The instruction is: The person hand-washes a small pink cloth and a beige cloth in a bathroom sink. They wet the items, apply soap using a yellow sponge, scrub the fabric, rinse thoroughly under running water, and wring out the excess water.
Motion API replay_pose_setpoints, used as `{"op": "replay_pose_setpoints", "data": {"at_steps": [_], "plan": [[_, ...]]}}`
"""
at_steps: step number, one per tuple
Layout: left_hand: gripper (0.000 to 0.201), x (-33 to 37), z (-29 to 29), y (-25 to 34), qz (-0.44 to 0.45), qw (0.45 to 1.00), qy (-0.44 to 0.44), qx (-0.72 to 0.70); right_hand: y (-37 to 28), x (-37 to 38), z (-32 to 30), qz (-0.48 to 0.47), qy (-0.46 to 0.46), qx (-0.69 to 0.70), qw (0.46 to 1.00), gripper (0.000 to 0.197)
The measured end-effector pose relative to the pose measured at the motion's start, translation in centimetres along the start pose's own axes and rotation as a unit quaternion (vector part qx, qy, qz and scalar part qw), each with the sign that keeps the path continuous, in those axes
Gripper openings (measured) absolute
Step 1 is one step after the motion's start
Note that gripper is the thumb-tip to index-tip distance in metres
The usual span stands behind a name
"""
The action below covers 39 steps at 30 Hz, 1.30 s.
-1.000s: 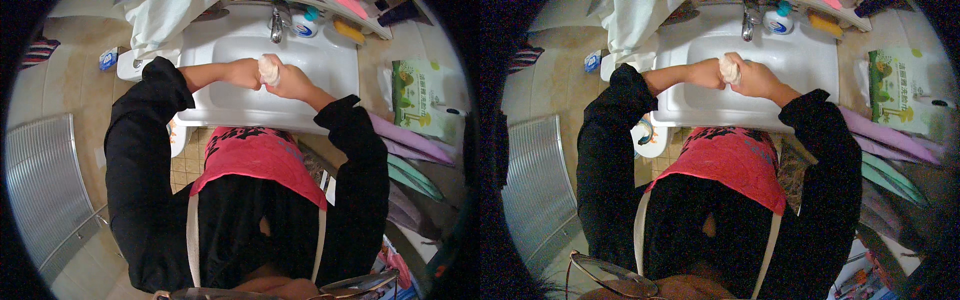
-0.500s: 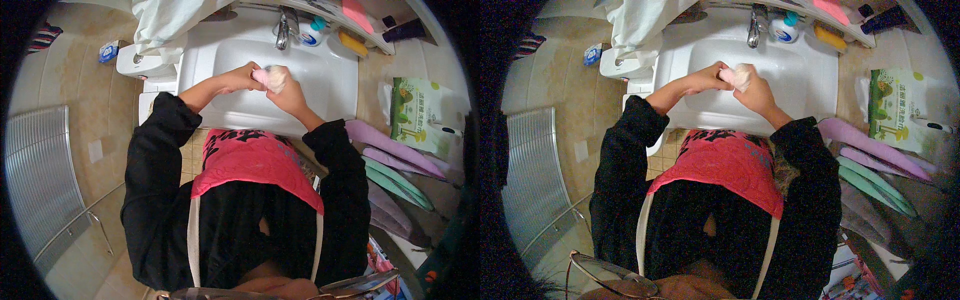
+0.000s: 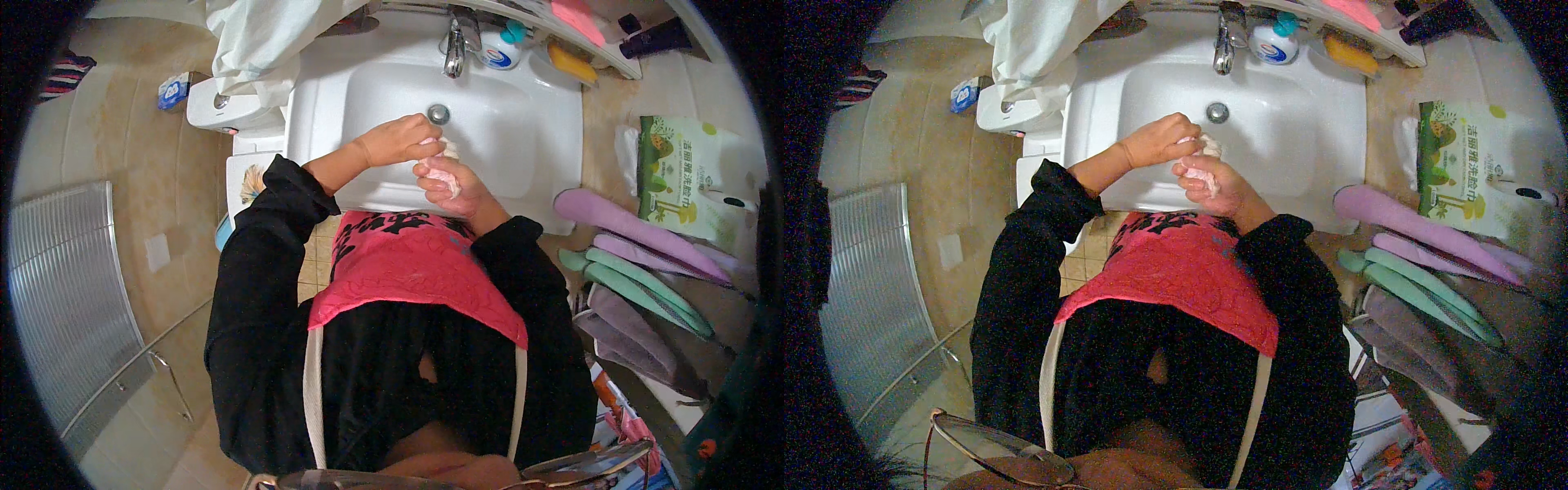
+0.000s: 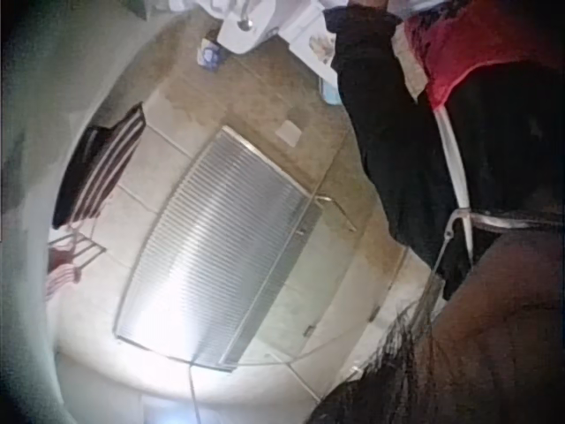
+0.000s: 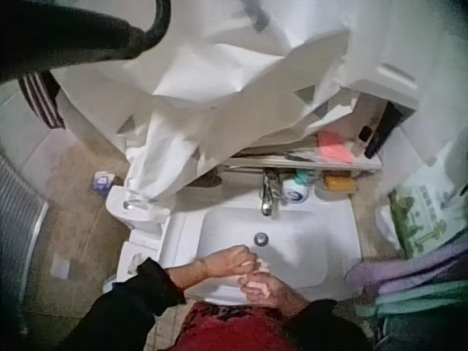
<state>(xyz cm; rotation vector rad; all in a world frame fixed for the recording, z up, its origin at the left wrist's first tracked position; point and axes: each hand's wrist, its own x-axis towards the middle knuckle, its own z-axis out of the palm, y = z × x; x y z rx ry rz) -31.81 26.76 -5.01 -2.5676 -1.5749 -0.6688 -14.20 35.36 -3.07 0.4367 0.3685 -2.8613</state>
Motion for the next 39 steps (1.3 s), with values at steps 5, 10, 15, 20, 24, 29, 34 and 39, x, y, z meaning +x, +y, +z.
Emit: {"op": "replay_pose_setpoints", "data": {"at_steps": [5, 10, 15, 20, 24, 29, 34, 39], "plan": [[0.019, 2.3, -2.1, 1.0, -0.095, 0.991, -0.092, -0.015, -2.2, -0.7, 0.7, 0.039, 0.048, -0.129, 0.990, 0.011], [0.021, 3.7, -1.4, 0.5, -0.206, 0.964, -0.169, -0.018, -3.1, 0.5, 1.1, -0.154, 0.209, -0.513, 0.818, 0.022], [0.022, 4.9, -2.8, 0.1, -0.278, 0.903, -0.328, -0.024, -3.6, 1.9, 0.8, -0.220, 0.294, -0.751, 0.549, 0.045], [0.022, 2.3, -0.2, 0.1, -0.396, 0.877, -0.091, -0.256, -6.7, 2.3, 3.5, -0.166, 0.156, -0.908, 0.351, 0.051], [0.019, 3.8, -2.5, 1.3, -0.516, 0.730, -0.017, -0.448, -8.0, 2.9, 2.8, -0.261, 0.112, -0.923, 0.259, 0.046], [0.021, 2.6, -1.3, 1.6, -0.548, 0.578, 0.027, -0.604, -7.8, 3.3, 1.1, -0.368, 0.065, -0.902, 0.217, 0.037], [0.028, 4.1, -4.9, 2.0, -0.497, 0.667, -0.006, -0.555, -6.5, 1.8, 1.4, -0.385, 0.122, -0.873, 0.273, 0.038], [0.061, 0.1, 1.5, 0.2, -0.510, 0.763, -0.019, -0.397, -4.5, 3.0, -2.1, -0.193, 0.290, -0.635, 0.689, 0.041]]}}
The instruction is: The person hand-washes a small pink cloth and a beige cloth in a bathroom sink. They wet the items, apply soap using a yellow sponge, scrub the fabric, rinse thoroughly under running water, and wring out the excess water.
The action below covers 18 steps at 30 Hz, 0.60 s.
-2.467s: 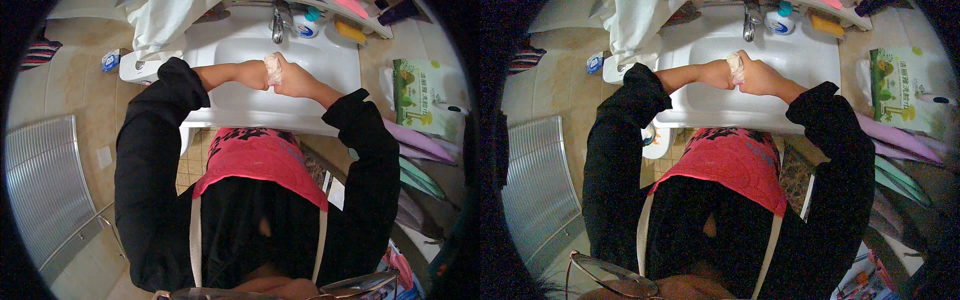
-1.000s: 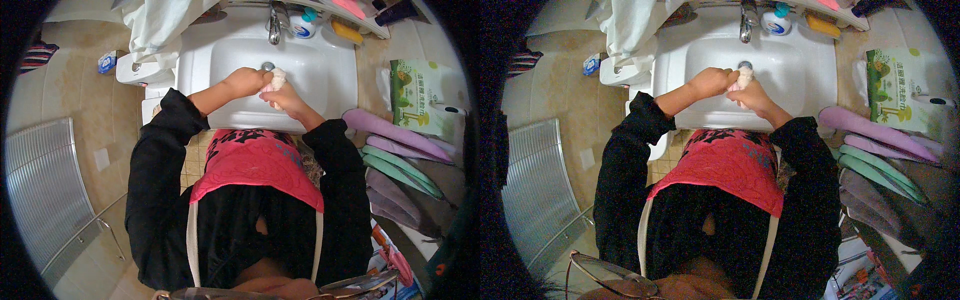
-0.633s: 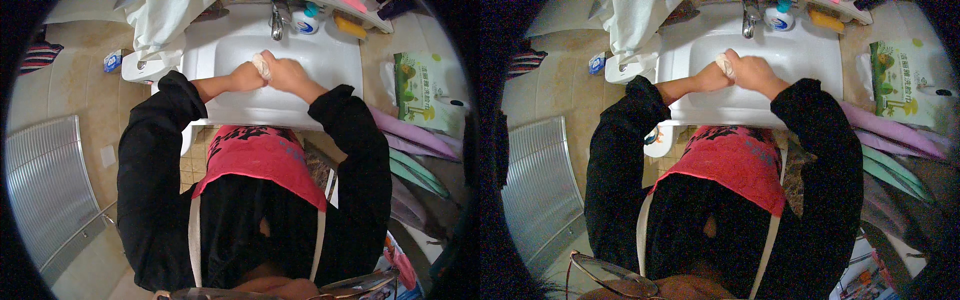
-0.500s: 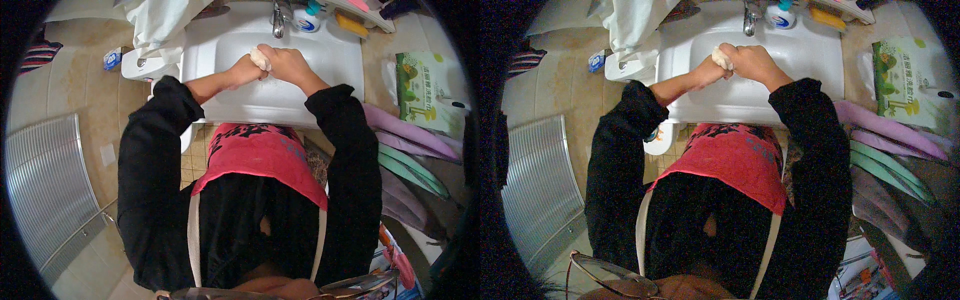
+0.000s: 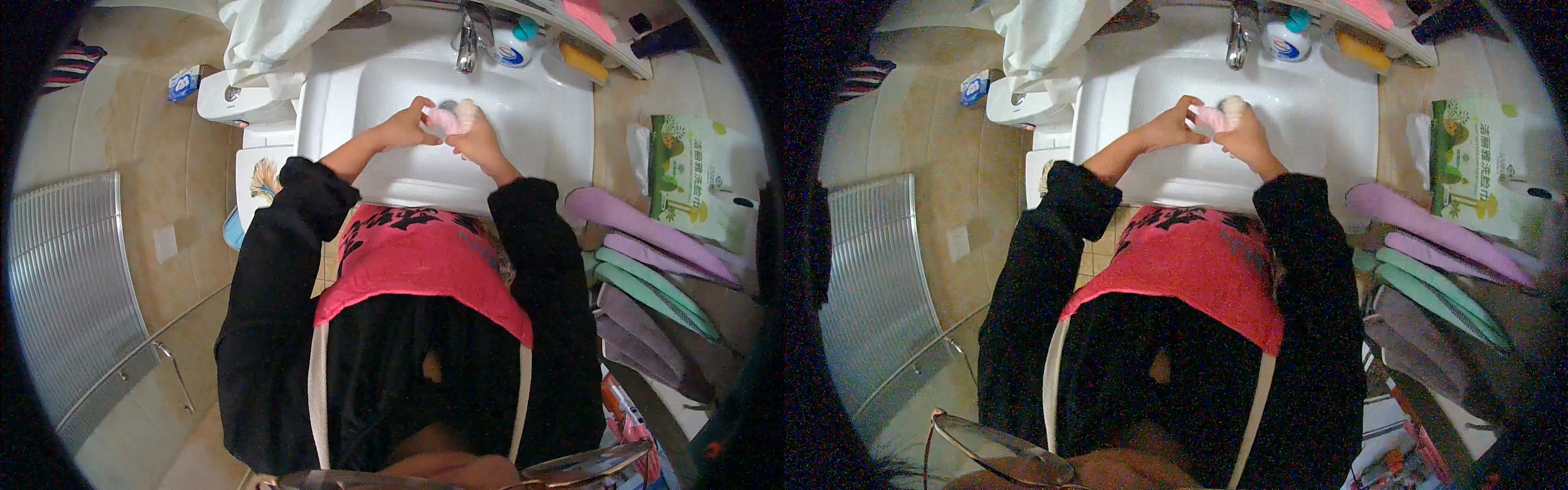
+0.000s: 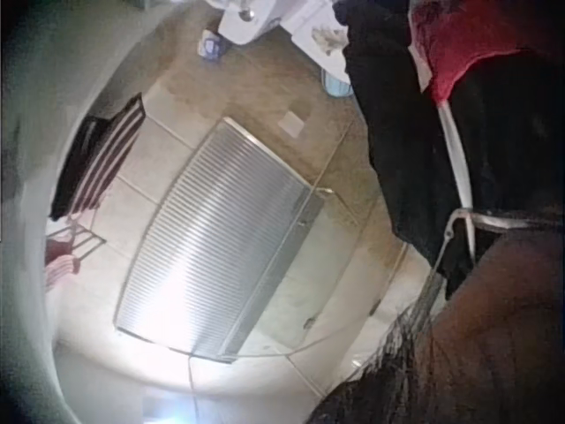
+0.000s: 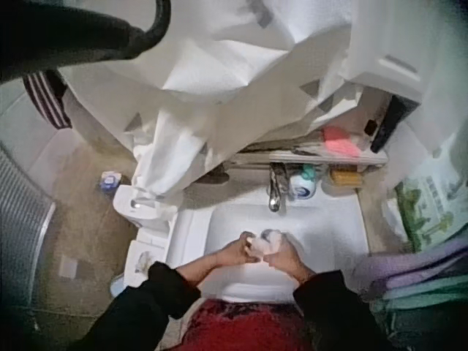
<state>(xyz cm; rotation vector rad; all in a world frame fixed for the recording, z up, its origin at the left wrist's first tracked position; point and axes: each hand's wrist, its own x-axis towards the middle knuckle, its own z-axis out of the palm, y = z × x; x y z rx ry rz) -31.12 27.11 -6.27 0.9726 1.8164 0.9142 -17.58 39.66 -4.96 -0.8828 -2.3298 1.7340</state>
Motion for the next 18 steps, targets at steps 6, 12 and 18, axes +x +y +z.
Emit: {"op": "replay_pose_setpoints", "data": {"at_steps": [6, 12, 18], "plan": [[0.079, -3.1, -2.2, 3.5, 0.350, 0.837, 0.046, 0.419, 2.5, -2.0, -1.1, 0.176, -0.205, 0.368, 0.890, 0.031], [0.069, -0.2, -0.7, 3.1, 0.290, 0.886, -0.191, 0.307, -2.4, -3.9, -0.3, 0.195, -0.337, 0.216, 0.896, 0.021], [0.056, 0.3, -0.2, 4.4, 0.301, 0.859, -0.174, 0.376, -1.8, -2.5, -0.3, 0.156, -0.317, 0.075, 0.932, 0.024]]}}
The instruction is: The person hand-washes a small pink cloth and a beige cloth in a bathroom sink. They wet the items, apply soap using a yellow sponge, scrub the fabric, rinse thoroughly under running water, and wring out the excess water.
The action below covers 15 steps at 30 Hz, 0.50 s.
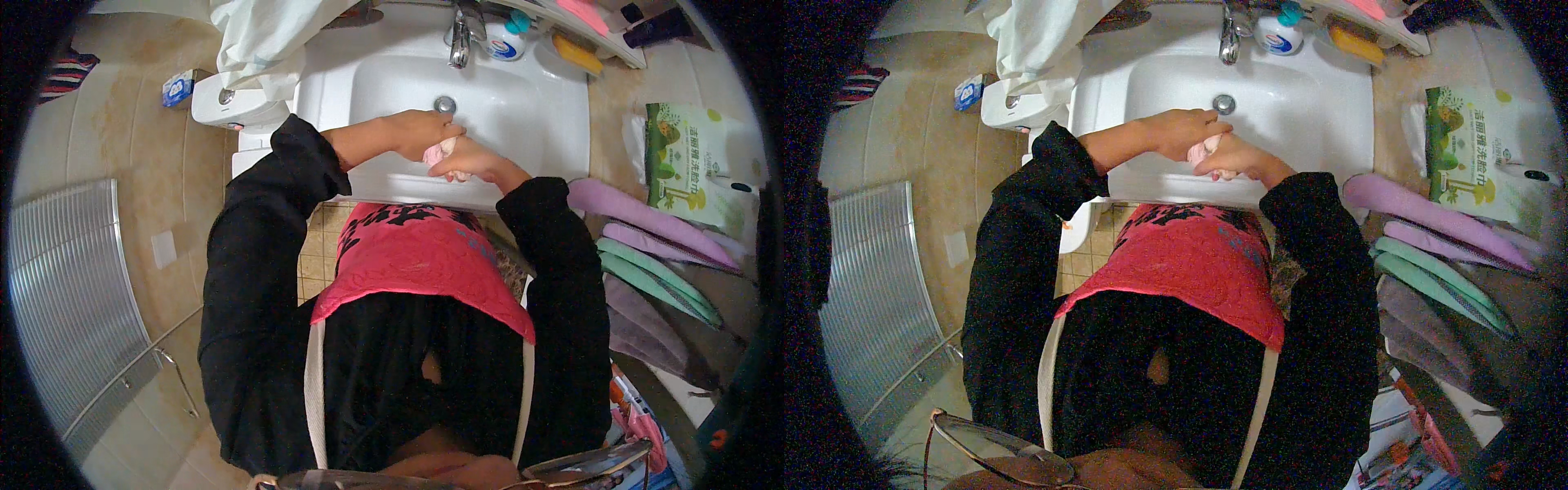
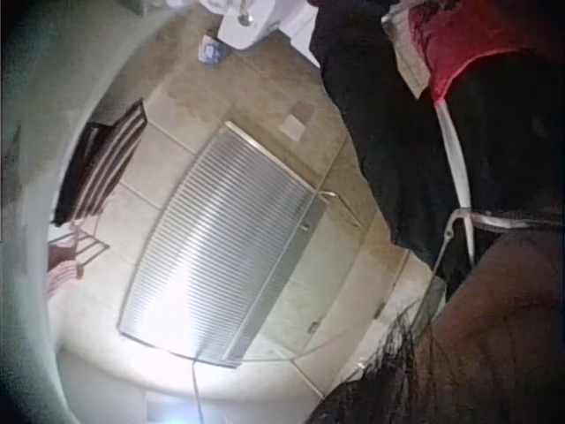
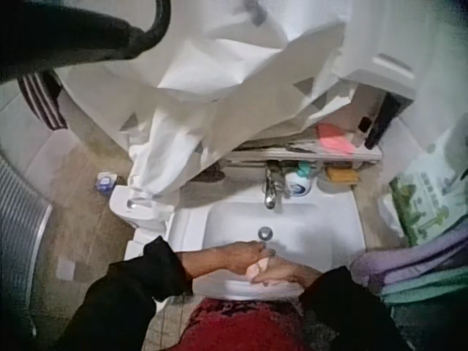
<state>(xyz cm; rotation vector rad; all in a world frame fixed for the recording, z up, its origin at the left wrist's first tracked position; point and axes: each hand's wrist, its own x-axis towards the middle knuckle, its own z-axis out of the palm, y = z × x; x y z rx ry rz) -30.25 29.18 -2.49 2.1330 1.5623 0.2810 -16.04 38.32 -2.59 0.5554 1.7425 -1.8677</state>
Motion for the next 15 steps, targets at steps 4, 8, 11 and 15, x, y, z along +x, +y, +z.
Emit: {"op": "replay_pose_setpoints", "data": {"at_steps": [4, 8, 11, 15], "plan": [[0.050, 1.0, 0.2, 0.3, -0.033, 0.996, -0.050, 0.060, 1.8, 1.0, -0.8, -0.016, 0.004, 0.018, 1.000, 0.028], [0.043, 1.9, 2.1, -0.7, -0.028, 0.994, -0.036, 0.099, 3.2, 1.7, -0.8, 0.010, 0.087, -0.017, 0.996, 0.033], [0.040, 2.5, 2.8, -1.5, -0.033, 0.998, -0.037, 0.050, 2.8, 1.5, -0.6, -0.015, 0.117, -0.097, 0.988, 0.047], [0.044, 4.6, 2.4, -2.1, -0.080, 0.996, -0.045, -0.001, 2.9, 2.1, -2.4, 0.002, 0.300, -0.397, 0.867, 0.073]]}}
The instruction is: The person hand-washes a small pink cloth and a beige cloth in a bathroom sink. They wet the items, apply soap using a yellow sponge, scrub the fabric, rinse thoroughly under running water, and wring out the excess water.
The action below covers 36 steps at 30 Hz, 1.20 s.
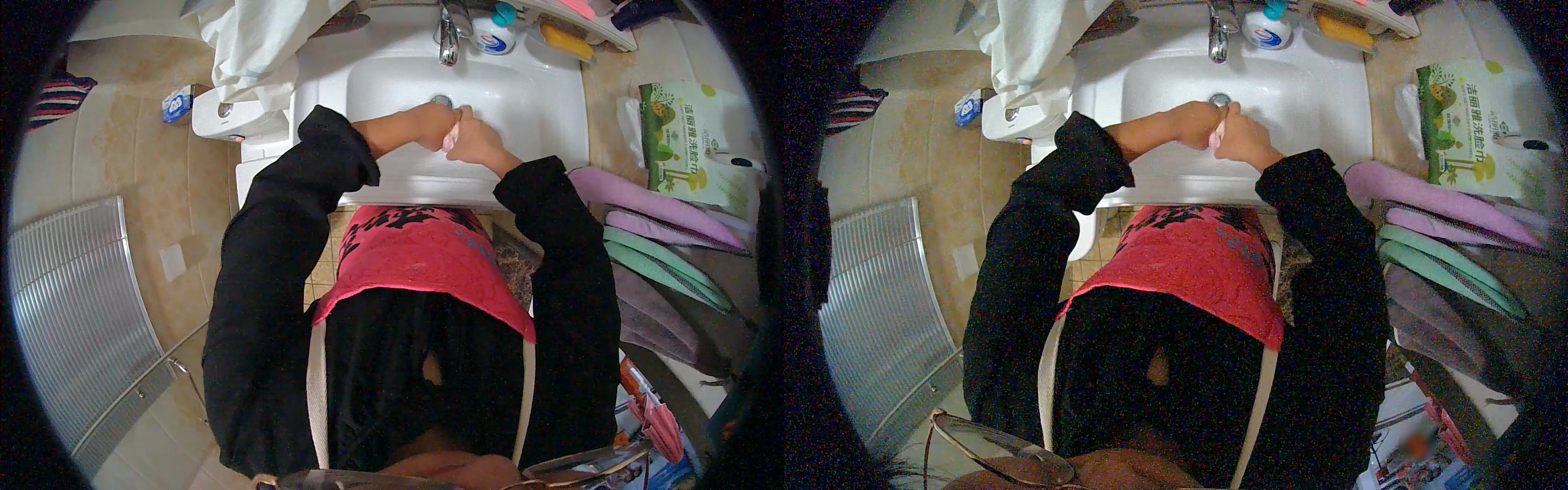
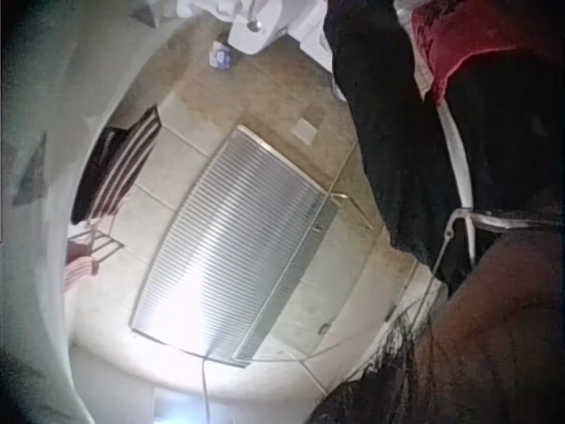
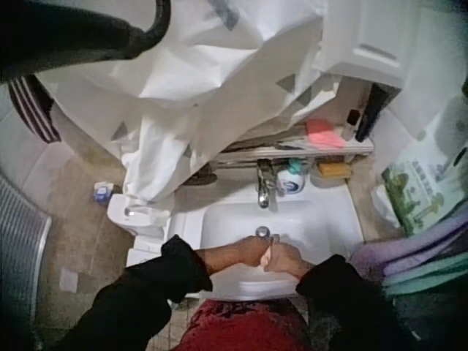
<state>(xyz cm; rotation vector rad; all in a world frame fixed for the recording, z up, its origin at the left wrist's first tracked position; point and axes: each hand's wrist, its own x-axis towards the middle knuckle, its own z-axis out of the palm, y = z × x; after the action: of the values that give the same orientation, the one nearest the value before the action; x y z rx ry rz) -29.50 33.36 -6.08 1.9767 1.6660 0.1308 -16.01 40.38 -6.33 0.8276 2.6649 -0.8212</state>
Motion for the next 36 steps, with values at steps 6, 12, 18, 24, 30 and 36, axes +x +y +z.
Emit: {"op": "replay_pose_setpoints", "data": {"at_steps": [6, 12, 18, 24, 30, 36], "plan": [[0.027, 0.9, -2.8, 2.0, -0.096, 0.988, 0.004, -0.120, -0.4, -0.9, -4.8, -0.128, 0.124, -0.214, 0.960, 0.079], [0.021, -1.2, -9.4, 5.7, -0.130, 0.845, -0.005, -0.518, -1.4, -1.8, -13.2, -0.338, 0.264, -0.361, 0.828, 0.037], [0.028, -5.4, -9.9, 8.8, -0.124, 0.672, -0.061, -0.727, -4.5, -4.0, -16.0, -0.428, 0.211, -0.339, 0.810, 0.015], [0.013, -4.7, 0.2, 4.5, -0.071, 0.451, -0.077, -0.886, -2.4, -1.6, -9.4, -0.410, 0.236, -0.250, 0.845, 0.023], [0.070, -5.6, -4.2, 2.0, -0.198, 0.801, 0.063, -0.562, -1.1, -0.5, -3.0, -0.164, 0.201, -0.060, 0.964, 0.043], [0.083, -7.2, -2.2, 0.4, 0.049, 0.967, 0.251, 0.018, -1.4, -1.1, -3.7, 0.062, -0.212, 0.453, 0.864, 0.057]]}}
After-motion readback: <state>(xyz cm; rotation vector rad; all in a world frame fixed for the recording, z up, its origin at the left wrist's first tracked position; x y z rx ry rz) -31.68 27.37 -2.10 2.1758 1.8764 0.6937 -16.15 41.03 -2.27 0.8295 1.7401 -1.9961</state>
